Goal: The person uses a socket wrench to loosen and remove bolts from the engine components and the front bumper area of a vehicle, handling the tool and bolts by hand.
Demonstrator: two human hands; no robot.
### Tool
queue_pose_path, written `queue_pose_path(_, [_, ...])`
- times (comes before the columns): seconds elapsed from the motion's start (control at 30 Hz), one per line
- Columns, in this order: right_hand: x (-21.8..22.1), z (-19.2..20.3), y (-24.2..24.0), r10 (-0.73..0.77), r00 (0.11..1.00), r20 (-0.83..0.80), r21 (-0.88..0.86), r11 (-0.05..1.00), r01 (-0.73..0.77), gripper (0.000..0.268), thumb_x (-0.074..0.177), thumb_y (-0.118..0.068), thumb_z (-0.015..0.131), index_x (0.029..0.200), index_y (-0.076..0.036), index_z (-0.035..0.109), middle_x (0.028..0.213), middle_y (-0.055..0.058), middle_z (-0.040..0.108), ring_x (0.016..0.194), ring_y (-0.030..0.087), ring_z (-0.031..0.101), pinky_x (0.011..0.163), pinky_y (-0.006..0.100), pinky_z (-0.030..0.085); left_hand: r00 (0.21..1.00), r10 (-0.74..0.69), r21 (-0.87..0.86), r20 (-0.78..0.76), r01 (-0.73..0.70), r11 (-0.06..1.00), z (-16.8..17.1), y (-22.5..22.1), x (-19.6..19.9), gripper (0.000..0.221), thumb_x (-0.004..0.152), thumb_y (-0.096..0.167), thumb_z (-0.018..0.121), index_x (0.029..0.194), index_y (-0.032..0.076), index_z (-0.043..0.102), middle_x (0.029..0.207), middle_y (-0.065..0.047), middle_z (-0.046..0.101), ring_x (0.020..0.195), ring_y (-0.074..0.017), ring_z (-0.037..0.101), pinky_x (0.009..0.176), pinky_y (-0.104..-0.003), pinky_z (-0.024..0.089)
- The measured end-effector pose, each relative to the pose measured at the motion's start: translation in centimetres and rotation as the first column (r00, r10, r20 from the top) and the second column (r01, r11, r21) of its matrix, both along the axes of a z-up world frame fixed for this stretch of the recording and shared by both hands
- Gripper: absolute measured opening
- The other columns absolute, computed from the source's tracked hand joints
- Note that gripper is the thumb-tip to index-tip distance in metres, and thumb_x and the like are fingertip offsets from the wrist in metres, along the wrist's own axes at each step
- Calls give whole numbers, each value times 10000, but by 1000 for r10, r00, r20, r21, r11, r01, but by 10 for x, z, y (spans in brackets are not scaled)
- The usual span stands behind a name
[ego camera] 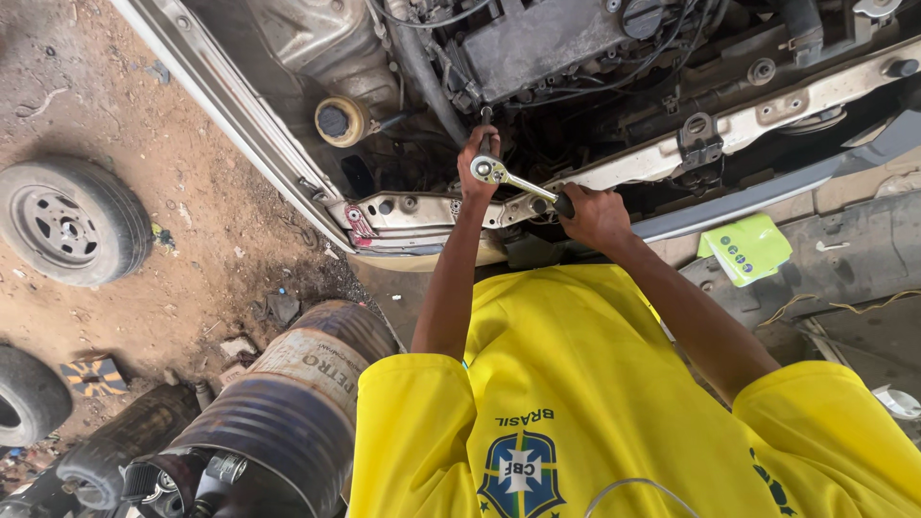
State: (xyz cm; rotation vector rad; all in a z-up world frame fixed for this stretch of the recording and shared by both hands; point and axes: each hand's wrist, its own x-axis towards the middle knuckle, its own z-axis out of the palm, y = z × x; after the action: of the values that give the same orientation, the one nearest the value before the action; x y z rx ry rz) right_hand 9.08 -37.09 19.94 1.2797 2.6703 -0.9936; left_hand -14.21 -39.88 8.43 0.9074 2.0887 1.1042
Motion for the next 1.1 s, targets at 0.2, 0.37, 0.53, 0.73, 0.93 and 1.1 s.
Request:
queue_pose_path(0.2, [-9,-6,2,2,998,67,-16,1000,-1,300,800,-152,776,1028,-11,641,811,133,726,621,284,719,590,410,601,987,-100,1,-129,100,995,19,12,-12,147,945,219,703,1052,117,708,984,-131,752,890,-352,730,736,-431,574])
queue_pose_path(0.37, [-29,-2,-23,-102,987,126,-205,971,127,295,865,-87,728,1113,17,606,797,165,712,605,285,732,563,398,599,933,-281,-79,-225,270,960,34,23,-33,64,899,172,707,960,157,715,934,-85,766,912,-351,685,787,-466,556])
queue_pose_path(0.53, [-62,-16,-57,-248,969,-2,-267,934,239,354,871,-180,804,1038,41,583,774,187,689,614,319,723,575,418,605,876,-380,-83,-298,372,924,46,35,-47,38,796,115,723,817,145,715,877,-75,723,922,-341,668,799,-463,557])
queue_pose_path(0.73, [-62,-34,-78,-333,935,-125,-269,918,291,339,869,-178,777,1092,17,611,784,177,703,704,348,722,660,467,600,937,-263,64,-230,284,957,31,41,-36,218,899,212,780,829,24,695,933,-135,672,862,-368,652,757,-470,526])
queue_pose_path(0.93, [-11,-30,-13,-31,960,277,-198,976,89,427,740,-212,788,1098,-37,633,768,166,709,689,347,730,663,459,599,943,-284,141,-175,309,941,1,28,-26,206,961,122,727,833,-19,649,954,-151,676,918,-377,633,840,-469,523])
queue_pose_path(1.1, [-5,-1,30,103,964,244,-240,970,-43,424,733,-212,770,1075,-14,614,800,196,714,735,367,730,685,465,607,953,-253,139,-167,277,951,-8,27,-16,179,964,105,699,842,-12,639,921,-137,677,918,-367,633,852,-473,519])
